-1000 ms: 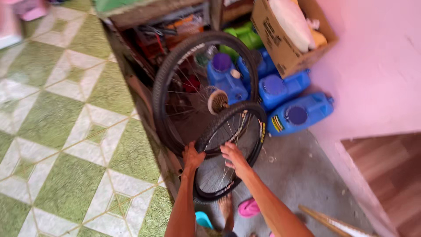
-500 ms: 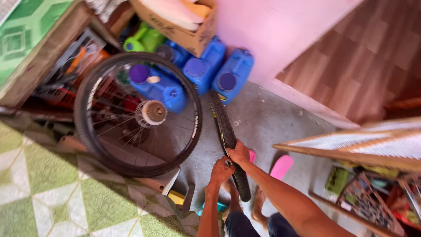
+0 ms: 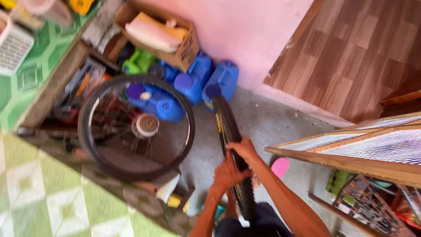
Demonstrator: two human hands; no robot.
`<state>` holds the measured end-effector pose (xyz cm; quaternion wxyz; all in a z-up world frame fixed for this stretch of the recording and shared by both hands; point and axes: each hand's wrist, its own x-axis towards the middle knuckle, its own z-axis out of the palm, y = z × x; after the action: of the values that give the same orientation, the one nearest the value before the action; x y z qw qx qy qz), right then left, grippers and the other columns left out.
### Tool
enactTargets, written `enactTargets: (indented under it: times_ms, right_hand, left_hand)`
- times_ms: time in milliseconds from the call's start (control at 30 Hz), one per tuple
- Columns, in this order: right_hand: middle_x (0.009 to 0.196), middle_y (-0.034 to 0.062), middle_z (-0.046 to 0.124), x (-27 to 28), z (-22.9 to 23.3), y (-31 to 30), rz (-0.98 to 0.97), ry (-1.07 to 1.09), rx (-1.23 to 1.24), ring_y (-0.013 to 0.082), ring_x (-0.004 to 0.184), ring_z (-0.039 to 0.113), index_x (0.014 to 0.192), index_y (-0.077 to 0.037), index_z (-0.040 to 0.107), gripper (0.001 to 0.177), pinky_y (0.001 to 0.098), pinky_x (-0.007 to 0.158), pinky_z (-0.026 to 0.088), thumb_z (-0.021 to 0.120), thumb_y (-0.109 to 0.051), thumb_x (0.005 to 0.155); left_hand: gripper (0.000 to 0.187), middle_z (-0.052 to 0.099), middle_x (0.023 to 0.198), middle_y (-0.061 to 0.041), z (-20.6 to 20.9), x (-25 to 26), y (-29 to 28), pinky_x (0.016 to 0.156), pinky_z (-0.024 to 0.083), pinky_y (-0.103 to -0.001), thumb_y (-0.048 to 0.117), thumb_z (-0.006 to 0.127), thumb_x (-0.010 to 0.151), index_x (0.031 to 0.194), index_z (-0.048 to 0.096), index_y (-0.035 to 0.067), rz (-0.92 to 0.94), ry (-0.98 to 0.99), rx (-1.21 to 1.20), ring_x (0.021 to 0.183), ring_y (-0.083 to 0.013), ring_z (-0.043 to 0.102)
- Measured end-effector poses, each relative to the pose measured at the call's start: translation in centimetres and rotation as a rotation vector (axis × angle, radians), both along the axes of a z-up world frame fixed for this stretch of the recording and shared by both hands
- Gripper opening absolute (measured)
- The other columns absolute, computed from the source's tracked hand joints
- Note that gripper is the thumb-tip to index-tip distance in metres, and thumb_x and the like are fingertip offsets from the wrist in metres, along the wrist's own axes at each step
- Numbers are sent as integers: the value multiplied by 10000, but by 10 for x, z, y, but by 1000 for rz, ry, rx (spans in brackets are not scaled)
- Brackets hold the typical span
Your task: The person sweeps the floor with a broom and dustpan, moves outside to a porch area, and then works by hand to remove a tire from a bicycle wheel rim.
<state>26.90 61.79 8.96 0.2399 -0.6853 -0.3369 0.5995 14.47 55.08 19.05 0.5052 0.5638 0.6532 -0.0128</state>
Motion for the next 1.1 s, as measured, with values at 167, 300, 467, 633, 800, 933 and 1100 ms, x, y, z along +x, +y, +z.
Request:
enactTargets:
  times_ms: [167, 300, 467, 633, 800, 933, 1100]
  right_hand:
    - [906, 100, 755, 17, 39, -1, -91, 312, -144, 249, 808, 717, 1017, -32, 753, 371, 374, 666, 584, 835, -294, 767]
    - [938, 53, 729, 49, 108, 4, -142, 513, -116, 228, 815, 692, 1035, -78, 737, 422, 403, 715, 581, 792, -423, 798]
    - [1004, 47, 729, 79, 173, 29, -213, 616, -25, 208, 929, 697, 1058, -90, 717, 488, 450, 831, 605, 756, -511, 814]
    - [1065, 68, 668, 102, 176, 46, -448, 783, 95, 227, 1016, 642, 1083, -147, 660, 369, 521, 910, 621, 740, -416, 843]
    - [1101, 90, 649, 114, 171, 91, -567, 843, 171, 266, 1076, 625, 1086, -127, 624, 274, 542, 952, 591, 716, -269, 871]
    - [1206, 153, 672, 91, 219, 142, -616, 924, 335, 319, 1201, 627, 1182, -3, 629, 364, 480, 1032, 536, 629, -106, 833]
    - [1230, 135, 662, 21, 292, 212, -800, 914, 411, 308, 1229, 615, 1189, -3, 619, 373, 479, 1086, 511, 589, -87, 826]
  left_hand:
    - [955, 682, 1128, -279, 16, 19, 7, 725, 567, -558, 426, 796, 798, 1493, 293, 6, 213, 48, 486, 896, -471, 702]
    - [707, 741, 890, -221, 51, 20, 24, 667, 551, -581, 280, 775, 784, 1394, 454, 121, 26, 84, 680, 780, -453, 714]
    - [687, 731, 866, -212, 125, 21, 83, 733, 539, -574, 234, 794, 737, 1370, 527, 201, -280, 55, 705, 832, -449, 699]
    - [672, 736, 935, -195, 155, 39, 150, 754, 525, -567, 220, 790, 757, 1375, 529, 208, -484, -23, 648, 905, -438, 693]
    - [607, 747, 953, -174, 152, 37, 247, 764, 522, -547, 187, 790, 764, 1323, 556, 195, -655, -182, 594, 939, -410, 699]
    - [623, 742, 952, -159, 171, 24, 352, 755, 534, -511, 191, 816, 730, 1305, 577, 218, -771, -319, 637, 916, -395, 706]
    - [630, 741, 909, -132, 218, -4, 447, 732, 531, -491, 172, 828, 664, 1253, 609, 217, -919, -333, 628, 883, -377, 710]
